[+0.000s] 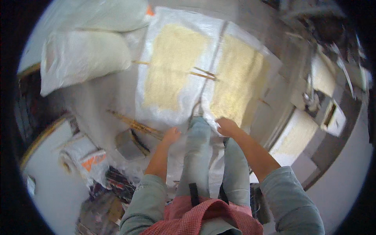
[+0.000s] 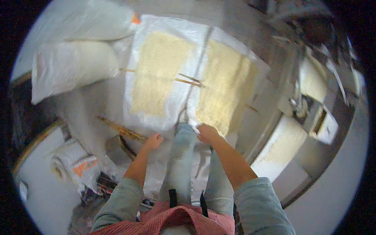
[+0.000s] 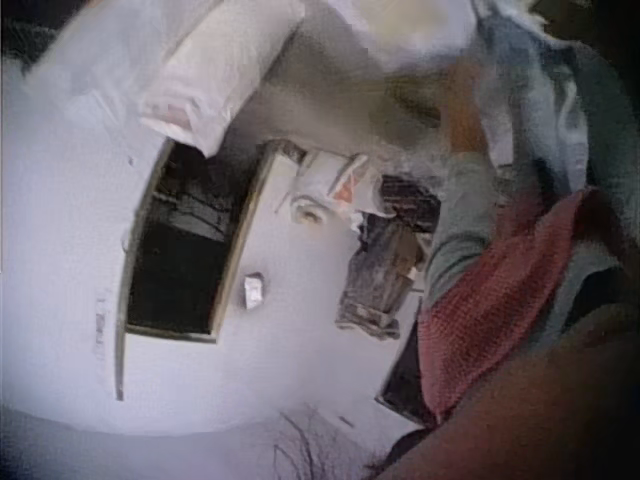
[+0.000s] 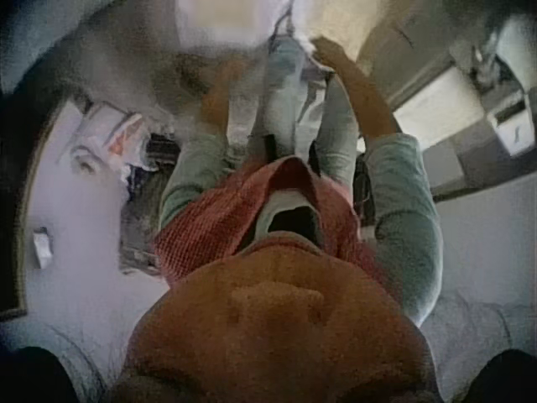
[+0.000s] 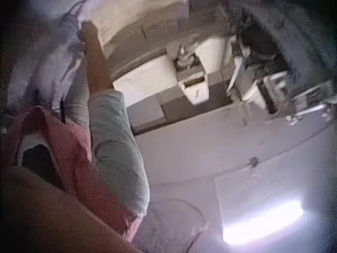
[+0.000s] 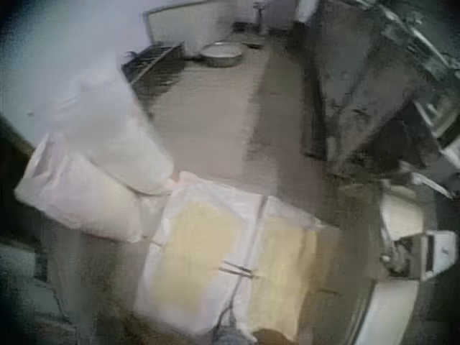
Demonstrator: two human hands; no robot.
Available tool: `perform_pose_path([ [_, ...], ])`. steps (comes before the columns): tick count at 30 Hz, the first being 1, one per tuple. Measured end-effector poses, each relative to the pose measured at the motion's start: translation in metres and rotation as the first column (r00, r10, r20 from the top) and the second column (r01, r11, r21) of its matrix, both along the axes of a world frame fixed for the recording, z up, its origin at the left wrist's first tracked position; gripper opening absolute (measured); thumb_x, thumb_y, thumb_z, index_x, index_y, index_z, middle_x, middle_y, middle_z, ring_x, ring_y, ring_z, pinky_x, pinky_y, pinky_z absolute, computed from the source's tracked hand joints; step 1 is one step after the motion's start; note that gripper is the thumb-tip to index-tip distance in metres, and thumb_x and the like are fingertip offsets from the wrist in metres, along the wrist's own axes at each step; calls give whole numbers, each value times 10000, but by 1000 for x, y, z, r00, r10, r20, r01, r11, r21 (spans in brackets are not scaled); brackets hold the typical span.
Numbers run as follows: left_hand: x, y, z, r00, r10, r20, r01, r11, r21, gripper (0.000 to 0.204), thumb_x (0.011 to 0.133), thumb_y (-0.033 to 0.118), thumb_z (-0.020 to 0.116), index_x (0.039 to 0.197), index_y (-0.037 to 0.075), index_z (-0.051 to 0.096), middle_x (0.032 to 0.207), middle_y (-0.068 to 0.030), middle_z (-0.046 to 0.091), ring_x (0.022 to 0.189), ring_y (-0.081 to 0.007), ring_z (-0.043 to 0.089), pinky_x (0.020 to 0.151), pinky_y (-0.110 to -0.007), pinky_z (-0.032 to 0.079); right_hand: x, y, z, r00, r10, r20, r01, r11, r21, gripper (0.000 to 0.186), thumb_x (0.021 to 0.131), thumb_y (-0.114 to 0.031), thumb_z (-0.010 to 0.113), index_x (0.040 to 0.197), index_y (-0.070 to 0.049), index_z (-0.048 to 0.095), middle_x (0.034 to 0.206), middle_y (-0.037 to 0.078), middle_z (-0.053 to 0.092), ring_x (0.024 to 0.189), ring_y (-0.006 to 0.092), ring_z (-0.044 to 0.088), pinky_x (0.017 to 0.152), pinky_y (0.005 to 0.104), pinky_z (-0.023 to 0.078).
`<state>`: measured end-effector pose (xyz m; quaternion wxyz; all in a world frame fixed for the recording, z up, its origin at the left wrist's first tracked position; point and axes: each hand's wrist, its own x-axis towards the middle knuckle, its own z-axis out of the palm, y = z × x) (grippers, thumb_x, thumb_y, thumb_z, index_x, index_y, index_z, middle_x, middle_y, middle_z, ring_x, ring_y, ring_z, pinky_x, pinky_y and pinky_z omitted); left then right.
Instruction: The person operates a noodle-making machine, repeatedly gathering strands of noodles as they emerge, aligning them by hand, and placing them onto a white tray. The person continues this process throughout the clip, handling the noodles with both hands.
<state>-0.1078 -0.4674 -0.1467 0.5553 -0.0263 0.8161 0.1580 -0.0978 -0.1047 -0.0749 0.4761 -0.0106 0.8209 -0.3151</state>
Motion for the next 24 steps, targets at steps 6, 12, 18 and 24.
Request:
perform_pose_path([
  [6,18,190,47,976,-220,-4,214,945,247,401,876,261,582,1194,17,569,1104,-197,638,1041,-335,605,890,-400,475,257,169,44,750,-662,4,575,655,490,290,829,-227,535,1049,-62,627,1047,196,638,1004,371,598,875,464,476],
  [12,88,382,96,778,-454,-434,625,629,463,485,835,177,611,1257,-34,500,1261,-236,536,1182,-371,510,999,-420,416,426,307,52,208,-727,-654,936,-47,350,278,862,-229,587,1056,-32,620,967,184,644,898,346,623,783,413,496],
  [18,215,525,85,461,-624,-632,869,173,463,678,816,185,639,1366,-87,351,1478,-234,297,1377,-381,281,1139,-466,227,519,461,-11,31,-722,-691,881,-307,360,945,756,-547,697,1388,61,344,1423,273,360,1340,382,332,1099,429,294],
  [24,291,569,73,358,-713,-603,910,119,398,785,784,264,652,1388,-101,307,1492,-282,235,1397,-417,225,1145,-498,187,466,417,-39,58,-786,-616,943,-160,293,1096,685,-634,699,1445,32,274,1539,252,147,1445,362,110,1154,523,60],
])
